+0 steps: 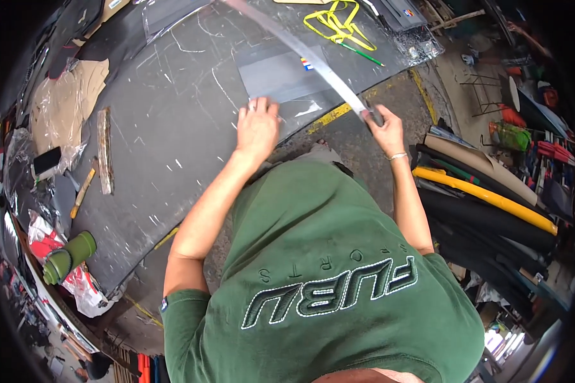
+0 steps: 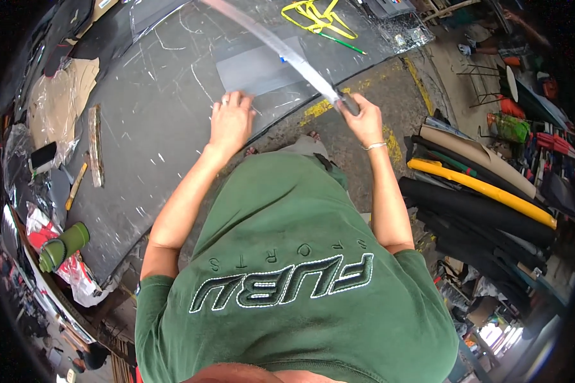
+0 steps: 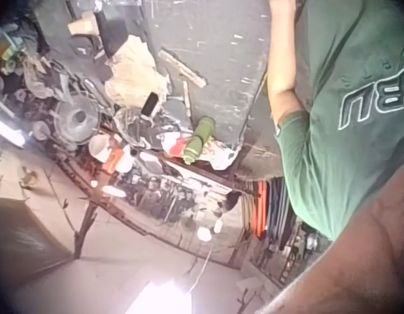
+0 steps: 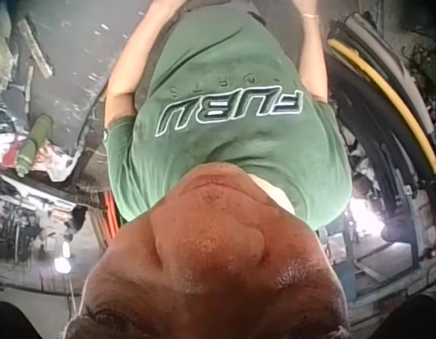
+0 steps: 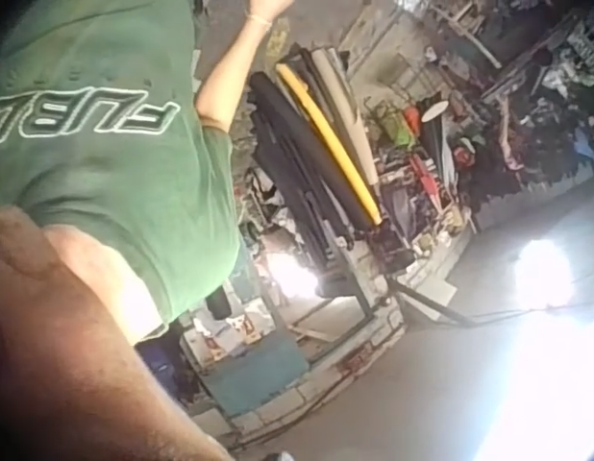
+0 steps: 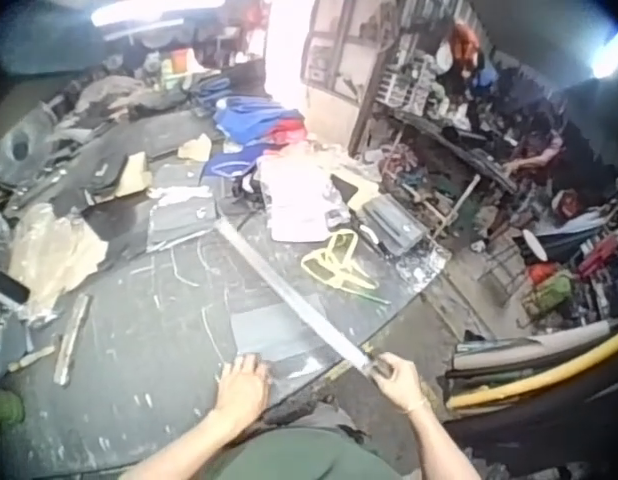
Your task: Using a utility knife and a metal ruler to cut precise shapes out of a grey synthetic material.
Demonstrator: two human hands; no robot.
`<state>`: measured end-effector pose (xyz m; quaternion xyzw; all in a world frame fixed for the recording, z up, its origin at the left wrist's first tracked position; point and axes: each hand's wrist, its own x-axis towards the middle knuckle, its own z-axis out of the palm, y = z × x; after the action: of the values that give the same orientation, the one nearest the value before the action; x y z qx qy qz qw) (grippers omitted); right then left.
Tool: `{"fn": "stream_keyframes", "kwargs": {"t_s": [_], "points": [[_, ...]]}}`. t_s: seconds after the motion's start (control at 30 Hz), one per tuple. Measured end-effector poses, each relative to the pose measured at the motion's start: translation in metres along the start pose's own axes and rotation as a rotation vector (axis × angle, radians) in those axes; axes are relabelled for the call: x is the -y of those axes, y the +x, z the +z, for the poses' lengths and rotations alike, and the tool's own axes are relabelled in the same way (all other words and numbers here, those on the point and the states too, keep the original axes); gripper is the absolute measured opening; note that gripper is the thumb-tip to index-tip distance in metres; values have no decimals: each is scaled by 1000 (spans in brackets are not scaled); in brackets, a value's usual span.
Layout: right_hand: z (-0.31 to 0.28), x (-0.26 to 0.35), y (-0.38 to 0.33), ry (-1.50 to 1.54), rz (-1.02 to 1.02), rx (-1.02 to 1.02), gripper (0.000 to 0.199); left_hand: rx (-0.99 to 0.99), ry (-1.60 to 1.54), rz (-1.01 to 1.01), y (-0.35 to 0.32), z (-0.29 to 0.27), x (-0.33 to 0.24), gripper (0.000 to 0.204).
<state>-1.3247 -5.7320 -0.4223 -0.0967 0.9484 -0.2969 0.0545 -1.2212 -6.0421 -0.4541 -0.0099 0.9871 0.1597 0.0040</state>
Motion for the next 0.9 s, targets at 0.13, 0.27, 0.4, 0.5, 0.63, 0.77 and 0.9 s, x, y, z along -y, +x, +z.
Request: {"fn": "stream_keyframes", "kwargs": {"t_s": [0.13, 0.27, 0.4, 0.5, 0.63, 0.77, 0.9], "points": [[-10, -19, -14, 51, 38, -67, 33, -101, 44, 74, 22, -2, 46, 55], [-3, -31, -44, 254, -62, -146, 32, -37, -7, 22, 31, 5, 66, 66], [33, -22, -56, 260, 22, -140, 39, -115, 61, -46, 52, 28, 31, 75], [60, -5, -63, 285, 64, -70, 36, -116, 39, -92, 64, 29, 11, 69], [77, 12, -72, 230, 97, 26, 39, -322, -383, -177, 57, 24, 30, 62], [79, 19, -68, 154, 183, 231, 34, -266, -407, -235, 50, 9, 49, 69], [72, 35, -51, 115, 156, 324, 28, -203, -150, -57, 66, 10, 55, 76]]}}
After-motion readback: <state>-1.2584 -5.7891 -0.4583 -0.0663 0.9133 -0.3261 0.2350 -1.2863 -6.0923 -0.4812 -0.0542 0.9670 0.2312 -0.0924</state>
